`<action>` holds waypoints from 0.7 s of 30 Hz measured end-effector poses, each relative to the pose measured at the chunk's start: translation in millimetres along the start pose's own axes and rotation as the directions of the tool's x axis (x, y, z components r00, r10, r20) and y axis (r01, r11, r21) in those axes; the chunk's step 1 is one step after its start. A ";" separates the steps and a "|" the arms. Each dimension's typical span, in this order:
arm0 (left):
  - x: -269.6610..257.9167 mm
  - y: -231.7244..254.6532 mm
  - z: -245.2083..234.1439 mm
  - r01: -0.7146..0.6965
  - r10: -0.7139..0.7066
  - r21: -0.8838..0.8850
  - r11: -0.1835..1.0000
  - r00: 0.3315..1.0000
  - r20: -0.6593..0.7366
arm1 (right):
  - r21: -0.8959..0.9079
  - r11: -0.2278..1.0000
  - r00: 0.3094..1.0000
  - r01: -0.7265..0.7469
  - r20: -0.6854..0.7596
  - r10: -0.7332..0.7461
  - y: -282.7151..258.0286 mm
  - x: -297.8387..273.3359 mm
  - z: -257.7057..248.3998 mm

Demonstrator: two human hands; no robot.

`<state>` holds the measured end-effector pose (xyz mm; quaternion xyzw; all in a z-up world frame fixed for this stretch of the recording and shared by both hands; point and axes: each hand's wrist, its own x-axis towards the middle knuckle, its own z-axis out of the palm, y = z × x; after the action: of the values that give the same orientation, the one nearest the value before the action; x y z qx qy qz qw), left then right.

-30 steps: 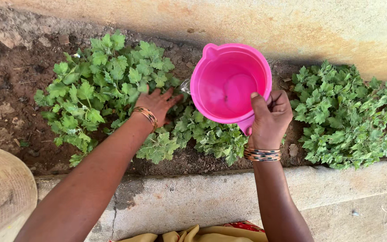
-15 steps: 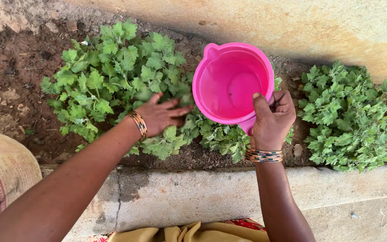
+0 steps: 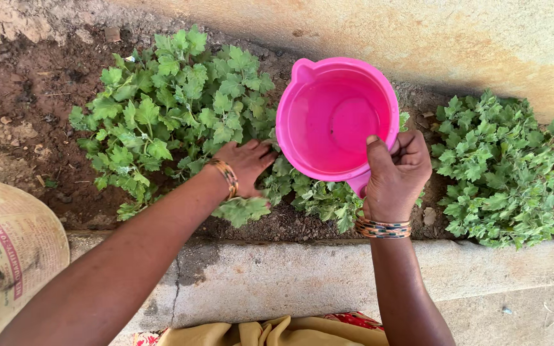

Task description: The person pours water from a pink mug onto plants in a garden bed and moves the leaves by hand. They refill the mug from a bucket and water the rest of the plants.

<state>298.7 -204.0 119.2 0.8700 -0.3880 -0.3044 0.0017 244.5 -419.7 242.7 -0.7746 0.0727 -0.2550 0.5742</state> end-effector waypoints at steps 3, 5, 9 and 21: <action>-9.0 -4.6 -7.5 0.004 -0.029 0.150 0.989 0.986 0.163 | -0.005 1.000 1.000 -0.011 -0.007 0.011 -3.1 -1.5 0.0; -18.1 -8.1 -13.1 0.011 -0.059 0.194 0.981 0.969 0.241 | -0.017 1.000 1.000 -0.008 -0.005 0.008 -4.9 -0.9 -1.1; -32.2 -14.0 -24.3 0.036 -0.126 0.281 0.959 0.943 0.308 | 0.004 1.000 1.000 -0.014 -0.008 0.014 -9.1 -1.7 -2.2; -0.3 -45.1 -1.2 0.127 -0.244 0.399 0.908 0.935 0.258 | -0.007 1.000 0.999 0.012 0.038 -0.012 -17.8 -11.0 -5.0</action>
<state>329.6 -172.5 109.6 0.8305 -0.3490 -0.3523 -0.2538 229.5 -413.6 256.8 -0.7817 0.0579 -0.2432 0.5713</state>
